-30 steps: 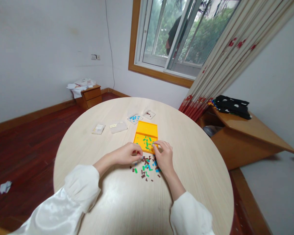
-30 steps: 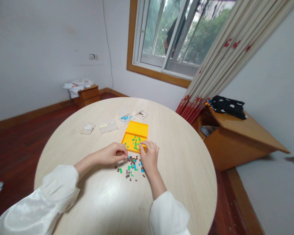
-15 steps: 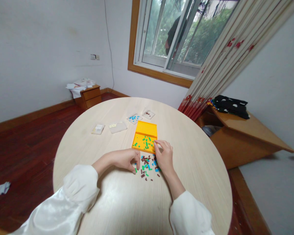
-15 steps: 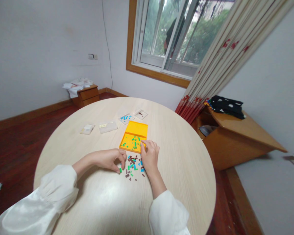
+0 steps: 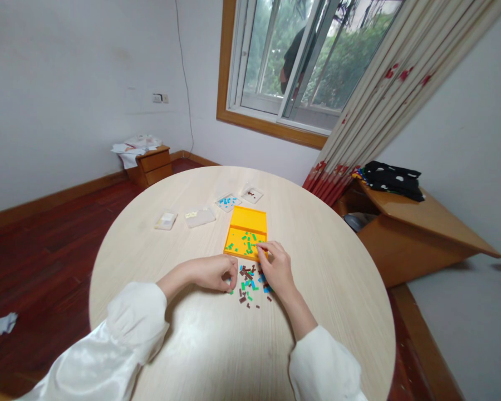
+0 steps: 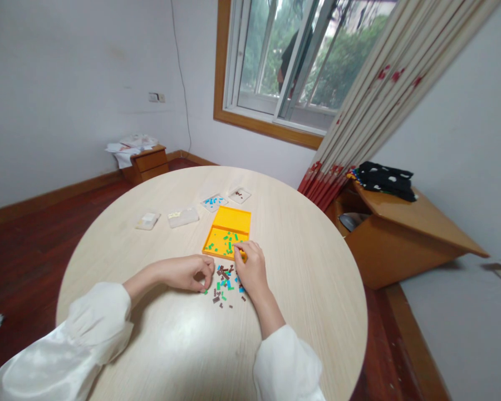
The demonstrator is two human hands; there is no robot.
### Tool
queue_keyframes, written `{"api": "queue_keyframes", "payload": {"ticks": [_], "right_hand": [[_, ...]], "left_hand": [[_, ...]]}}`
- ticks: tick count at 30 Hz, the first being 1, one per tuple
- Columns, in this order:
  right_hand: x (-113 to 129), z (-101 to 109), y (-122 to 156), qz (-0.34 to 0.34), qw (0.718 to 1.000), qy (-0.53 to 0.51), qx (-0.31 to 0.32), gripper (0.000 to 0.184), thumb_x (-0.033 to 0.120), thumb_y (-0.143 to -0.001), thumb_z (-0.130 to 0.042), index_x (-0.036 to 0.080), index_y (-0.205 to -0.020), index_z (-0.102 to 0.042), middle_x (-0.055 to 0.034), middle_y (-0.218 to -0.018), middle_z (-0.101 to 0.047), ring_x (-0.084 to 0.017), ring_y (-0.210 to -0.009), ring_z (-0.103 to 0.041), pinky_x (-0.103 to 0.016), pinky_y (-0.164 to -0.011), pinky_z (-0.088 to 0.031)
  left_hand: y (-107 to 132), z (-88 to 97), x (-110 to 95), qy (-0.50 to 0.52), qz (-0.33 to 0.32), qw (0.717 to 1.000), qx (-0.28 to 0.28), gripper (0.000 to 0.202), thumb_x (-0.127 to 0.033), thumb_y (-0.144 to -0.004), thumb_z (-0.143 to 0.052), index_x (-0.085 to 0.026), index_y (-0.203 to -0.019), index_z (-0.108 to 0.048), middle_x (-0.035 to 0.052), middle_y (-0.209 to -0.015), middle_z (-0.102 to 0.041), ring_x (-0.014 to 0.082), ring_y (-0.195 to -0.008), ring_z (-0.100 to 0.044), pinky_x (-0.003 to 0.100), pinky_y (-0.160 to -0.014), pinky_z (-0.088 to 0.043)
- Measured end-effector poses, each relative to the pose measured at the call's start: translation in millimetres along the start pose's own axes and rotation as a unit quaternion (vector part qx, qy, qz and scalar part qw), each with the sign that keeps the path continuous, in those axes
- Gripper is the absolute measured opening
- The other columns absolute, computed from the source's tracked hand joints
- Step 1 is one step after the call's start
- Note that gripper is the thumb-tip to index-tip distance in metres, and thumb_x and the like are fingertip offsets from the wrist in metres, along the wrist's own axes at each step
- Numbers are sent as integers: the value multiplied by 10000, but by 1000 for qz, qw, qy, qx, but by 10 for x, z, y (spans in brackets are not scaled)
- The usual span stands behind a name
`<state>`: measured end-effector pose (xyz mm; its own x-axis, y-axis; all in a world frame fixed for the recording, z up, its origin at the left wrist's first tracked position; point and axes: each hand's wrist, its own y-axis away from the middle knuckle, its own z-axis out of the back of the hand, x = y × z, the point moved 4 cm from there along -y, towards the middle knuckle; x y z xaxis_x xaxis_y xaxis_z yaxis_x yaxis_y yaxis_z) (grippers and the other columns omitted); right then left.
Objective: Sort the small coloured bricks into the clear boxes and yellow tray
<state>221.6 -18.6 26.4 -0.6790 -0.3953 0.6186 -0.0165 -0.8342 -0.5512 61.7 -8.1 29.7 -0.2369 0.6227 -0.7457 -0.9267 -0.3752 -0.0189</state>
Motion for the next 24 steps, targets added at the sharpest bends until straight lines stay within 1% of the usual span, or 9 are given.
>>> {"api": "queue_keyframes", "payload": {"ticks": [3,5,7,10,13,15,18,21,24], "right_hand": [[61,-21,7,14,998,-12,59,145,177,-814,-505,198,-788,-647,-63,-786,-637,-199,-787,-561,-342,-731,-450],[114,-50,24,22,992,-8,121,133,154,-794,-532,200,-748,-648,-40,-740,-632,-181,-744,-558,-323,-706,-439],[168,-85,56,30,981,-6,192,126,125,-766,-565,199,-709,-650,-16,-696,-621,-159,-703,-551,-299,-686,-425],[232,-120,118,41,962,-9,270,135,77,-715,-605,200,-708,-662,3,-709,-635,-142,-708,-556,-285,-713,-413],[261,-134,166,49,950,-2,310,164,58,-689,-622,205,-738,-677,2,-764,-661,-152,-775,-576,-304,-776,-401],[265,-134,182,48,945,5,324,164,67,-691,-631,209,-751,-685,0,-780,-665,-159,-802,-581,-313,-792,-397],[257,-121,185,39,943,20,331,143,102,-699,-657,213,-779,-696,-9,-803,-665,-167,-822,-582,-322,-799,-394],[246,-108,182,34,941,25,336,130,148,-703,-688,220,-810,-703,-18,-832,-668,-178,-850,-582,-337,-817,-387],[241,-100,178,32,938,19,343,132,191,-688,-723,228,-814,-705,-15,-834,-668,-180,-854,-584,-338,-819,-386]], "left_hand": [[0,18,-8,14,5,1000,-11,179,-40,-668,-578,-189,-629,-669,-2,-680,-582,124,-688,-537,224,-656,-422],[3,62,5,27,12,999,-45,146,-65,-684,-581,-178,-642,-663,2,-704,-590,123,-705,-545,229,-676,-426],[8,127,51,35,29,994,-102,113,-98,-702,-585,-170,-664,-663,7,-727,-590,124,-732,-547,238,-700,-426],[16,237,190,33,68,973,-217,74,-151,-718,-598,-161,-681,-661,14,-755,-578,122,-719,-530,243,-672,-418],[20,308,374,25,105,938,-330,61,-164,-717,-608,-147,-677,-651,20,-758,-570,118,-686,-508,243,-631,-409],[16,320,482,15,123,915,-385,54,-152,-715,-608,-143,-677,-645,19,-752,-564,120,-690,-508,248,-637,-416],[-8,294,578,-1,137,898,-417,61,-140,-720,-598,-146,-709,-658,17,-766,-555,121,-699,-518,255,-658,-436],[-30,264,595,-14,135,896,-424,105,-146,-736,-583,-149,-785,-676,22,-794,-553,119,-696,-524,258,-665,-448],[-35,253,578,-24,125,895,-428,112,-148,-750,-569,-146,-792,-673,27,-801,-558,118,-692,-525,254,-661,-448]]}}
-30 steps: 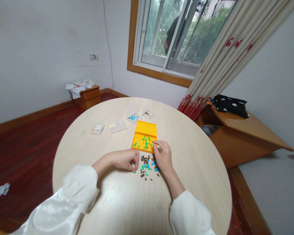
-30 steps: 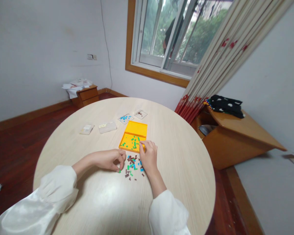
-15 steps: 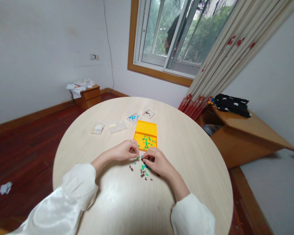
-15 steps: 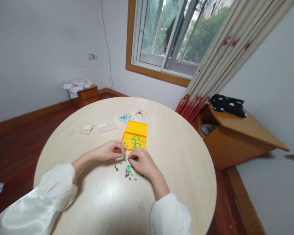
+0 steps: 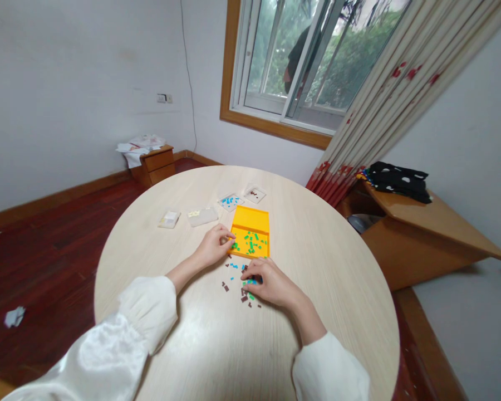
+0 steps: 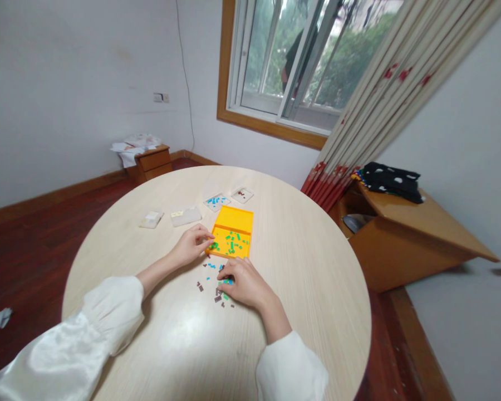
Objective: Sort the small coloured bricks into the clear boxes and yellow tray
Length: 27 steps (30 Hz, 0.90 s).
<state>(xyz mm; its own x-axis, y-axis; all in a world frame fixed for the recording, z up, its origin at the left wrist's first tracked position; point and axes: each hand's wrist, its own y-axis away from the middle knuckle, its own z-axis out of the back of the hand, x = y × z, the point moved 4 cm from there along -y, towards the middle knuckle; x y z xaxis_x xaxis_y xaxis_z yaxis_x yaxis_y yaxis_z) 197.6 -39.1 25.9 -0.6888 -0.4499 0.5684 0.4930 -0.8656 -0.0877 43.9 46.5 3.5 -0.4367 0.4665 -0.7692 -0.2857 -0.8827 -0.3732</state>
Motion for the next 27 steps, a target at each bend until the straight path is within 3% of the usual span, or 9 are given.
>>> {"api": "queue_keyframes", "payload": {"ticks": [5,9,13,16,19,23,27], "right_hand": [[37,10,-5,3,1000,-13,17,79,167,-666,-739,212,-718,-699,0,-772,-650,-161,-807,-580,-317,-786,-396],[50,-8,-16,-13,996,-87,13,53,141,-688,-687,185,-666,-666,15,-665,-604,-126,-658,-551,-248,-631,-419],[-80,38,-33,-78,973,-187,-108,46,206,-745,-604,175,-734,-636,23,-598,-580,-116,-542,-518,-236,-529,-413],[-219,129,-34,-98,943,-203,-246,106,280,-744,-594,177,-753,-620,-8,-654,-625,-146,-603,-568,-269,-579,-450],[-351,182,-42,-113,915,-192,-336,160,316,-736,-592,171,-792,-628,-55,-775,-674,-185,-724,-613,-308,-658,-470],[-448,189,-59,-115,898,-183,-382,290,301,-741,-572,166,-992,-624,-100,-985,-676,-213,-897,-616,-351,-762,-465],[-422,199,-54,-100,907,-157,-378,262,276,-760,-548,174,-985,-636,-81,-919,-680,-195,-831,-617,-336,-734,-460]], "left_hand": [[13,5,-31,-8,-17,1000,2,109,-143,-765,-548,-141,-739,-654,26,-780,-563,122,-699,-529,247,-658,-434],[23,18,-72,-16,-21,1000,4,105,-132,-764,-544,-138,-727,-642,22,-763,-562,120,-684,-524,244,-650,-426],[38,28,-147,-22,-38,999,11,110,-132,-774,-542,-143,-727,-641,24,-752,-567,126,-697,-523,244,-654,-421],[65,10,-225,-17,-65,997,40,92,-128,-763,-562,-143,-715,-639,25,-740,-569,129,-701,-520,242,-651,-416],[115,-44,-310,-15,-92,992,90,104,-133,-759,-576,-145,-667,-625,24,-726,-575,129,-703,-523,239,-655,-413],[205,-135,-423,-36,-142,978,150,143,-165,-789,-562,-150,-665,-631,21,-693,-573,131,-696,-521,248,-676,-408],[275,-205,-483,-50,-167,961,213,113,-193,-805,-567,-161,-755,-662,39,-782,-599,150,-771,-542,266,-737,-414]]}}
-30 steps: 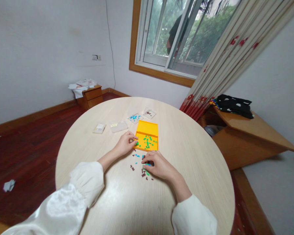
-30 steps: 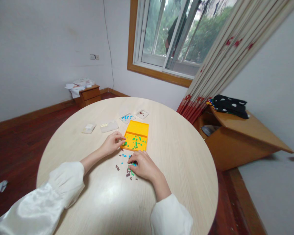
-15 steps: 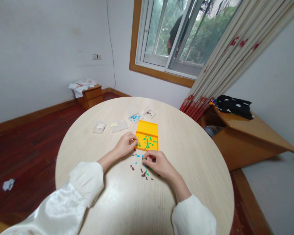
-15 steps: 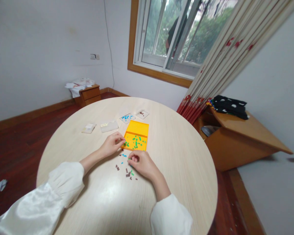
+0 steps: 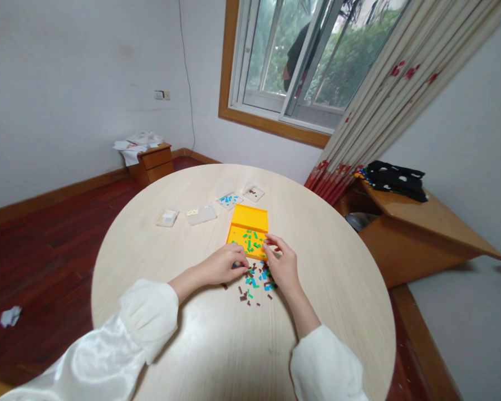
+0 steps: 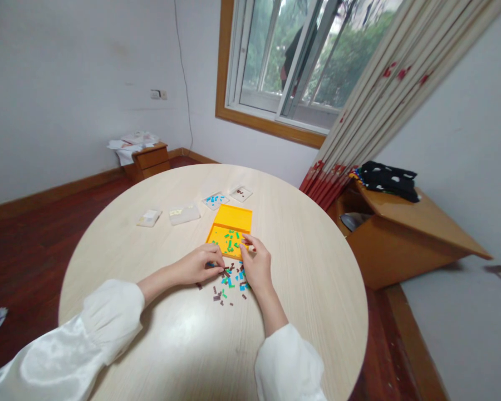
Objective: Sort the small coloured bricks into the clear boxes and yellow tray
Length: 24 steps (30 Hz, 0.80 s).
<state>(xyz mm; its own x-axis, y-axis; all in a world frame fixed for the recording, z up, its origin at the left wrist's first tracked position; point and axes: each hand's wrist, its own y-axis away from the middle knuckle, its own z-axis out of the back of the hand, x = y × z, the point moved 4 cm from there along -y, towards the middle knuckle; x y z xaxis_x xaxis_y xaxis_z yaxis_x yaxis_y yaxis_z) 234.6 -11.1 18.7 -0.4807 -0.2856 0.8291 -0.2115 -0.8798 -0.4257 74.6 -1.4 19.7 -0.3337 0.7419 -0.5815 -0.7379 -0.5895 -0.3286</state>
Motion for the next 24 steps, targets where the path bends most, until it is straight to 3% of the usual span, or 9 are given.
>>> {"api": "queue_keyframes", "payload": {"ticks": [8,24], "right_hand": [[75,29,14,40,999,31,7,209,226,-780,-524,168,-952,-629,-46,-812,-643,-167,-743,-587,-302,-686,-445],[87,1,24,52,998,36,15,202,215,-775,-522,173,-937,-635,-37,-779,-629,-163,-721,-578,-292,-658,-443]], "left_hand": [[24,-29,-77,-15,-19,998,62,120,-164,-777,-585,-177,-827,-693,47,-837,-601,161,-807,-550,273,-772,-420],[41,-103,-131,-65,-32,994,80,156,-175,-752,-593,-162,-878,-684,65,-879,-599,180,-837,-550,280,-787,-424]]}}
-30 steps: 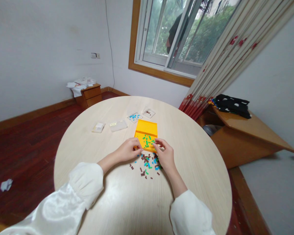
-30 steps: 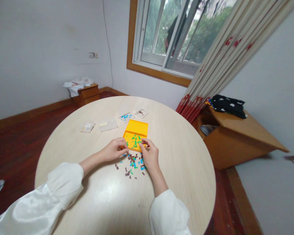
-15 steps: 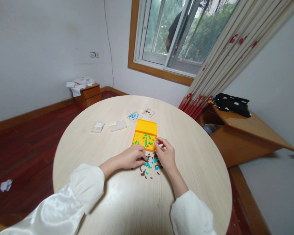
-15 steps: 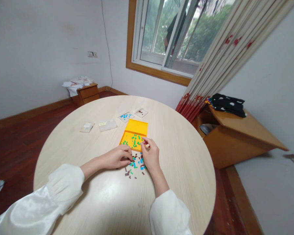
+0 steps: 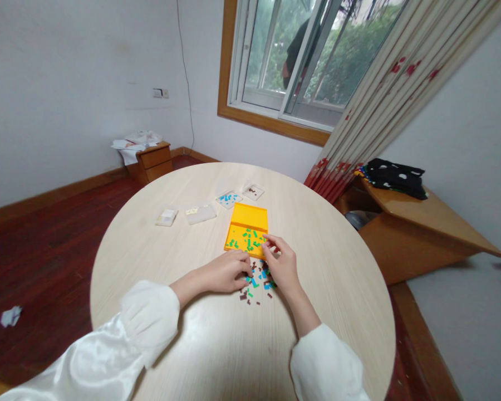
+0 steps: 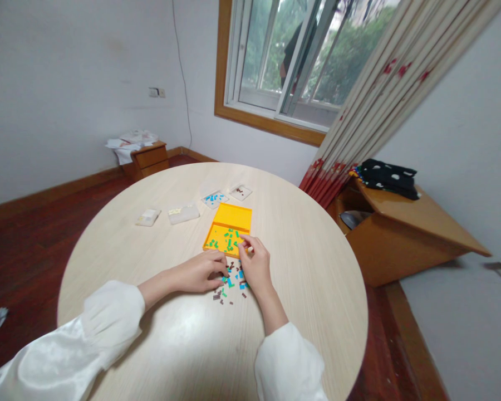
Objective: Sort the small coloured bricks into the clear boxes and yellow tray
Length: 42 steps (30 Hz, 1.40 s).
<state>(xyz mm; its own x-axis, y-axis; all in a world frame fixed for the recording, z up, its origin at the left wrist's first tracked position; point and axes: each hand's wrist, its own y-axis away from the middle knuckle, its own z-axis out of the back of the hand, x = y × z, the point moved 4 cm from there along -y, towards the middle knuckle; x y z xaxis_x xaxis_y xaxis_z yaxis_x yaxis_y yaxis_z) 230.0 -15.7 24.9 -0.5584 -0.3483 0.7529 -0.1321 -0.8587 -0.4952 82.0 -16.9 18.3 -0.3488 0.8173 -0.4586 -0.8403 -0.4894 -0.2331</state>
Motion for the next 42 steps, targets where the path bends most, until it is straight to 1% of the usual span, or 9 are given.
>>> {"api": "queue_keyframes", "payload": {"ticks": [6,11,22,28,35,42], "right_hand": [[-3,-1,7,-1,1000,-1,2,200,219,-771,-528,179,-934,-638,-35,-775,-629,-162,-712,-579,-293,-655,-450],[2,-1,7,-3,1000,-1,3,194,231,-774,-526,179,-922,-639,-37,-774,-630,-163,-710,-580,-293,-652,-455],[19,-4,11,-7,1000,5,9,199,246,-779,-519,183,-928,-635,-39,-782,-631,-164,-720,-580,-295,-657,-459],[5,-12,13,-7,1000,4,11,201,251,-782,-515,183,-928,-635,-38,-778,-628,-162,-714,-578,-291,-654,-458],[0,-15,15,-2,1000,8,9,204,236,-784,-512,171,-937,-630,-39,-775,-624,-163,-712,-580,-297,-659,-460],[12,-12,12,-1,1000,8,11,194,232,-782,-514,180,-929,-631,-38,-776,-628,-164,-715,-584,-296,-657,-464]], "left_hand": [[5,13,-50,-34,-26,999,5,141,-181,-785,-565,-174,-839,-694,57,-833,-590,171,-789,-538,272,-746,-418],[5,7,-50,-35,-33,999,-4,186,-186,-833,-502,-179,-829,-688,50,-805,-585,157,-759,-531,259,-723,-408],[-14,-17,-40,-34,-26,999,-14,200,-158,-836,-470,-168,-766,-657,51,-792,-578,156,-743,-522,258,-698,-399],[-13,-39,-26,-39,-7,999,-14,185,-159,-827,-481,-157,-738,-643,59,-803,-583,158,-747,-526,264,-695,-396],[-19,-50,-42,-46,-3,999,-3,155,-231,-811,-538,-149,-720,-634,57,-792,-577,165,-737,-531,270,-680,-397],[-45,-77,-49,-14,9,1000,-5,122,-166,-799,-532,-148,-728,-629,49,-791,-573,155,-729,-531,250,-664,-403]]}}
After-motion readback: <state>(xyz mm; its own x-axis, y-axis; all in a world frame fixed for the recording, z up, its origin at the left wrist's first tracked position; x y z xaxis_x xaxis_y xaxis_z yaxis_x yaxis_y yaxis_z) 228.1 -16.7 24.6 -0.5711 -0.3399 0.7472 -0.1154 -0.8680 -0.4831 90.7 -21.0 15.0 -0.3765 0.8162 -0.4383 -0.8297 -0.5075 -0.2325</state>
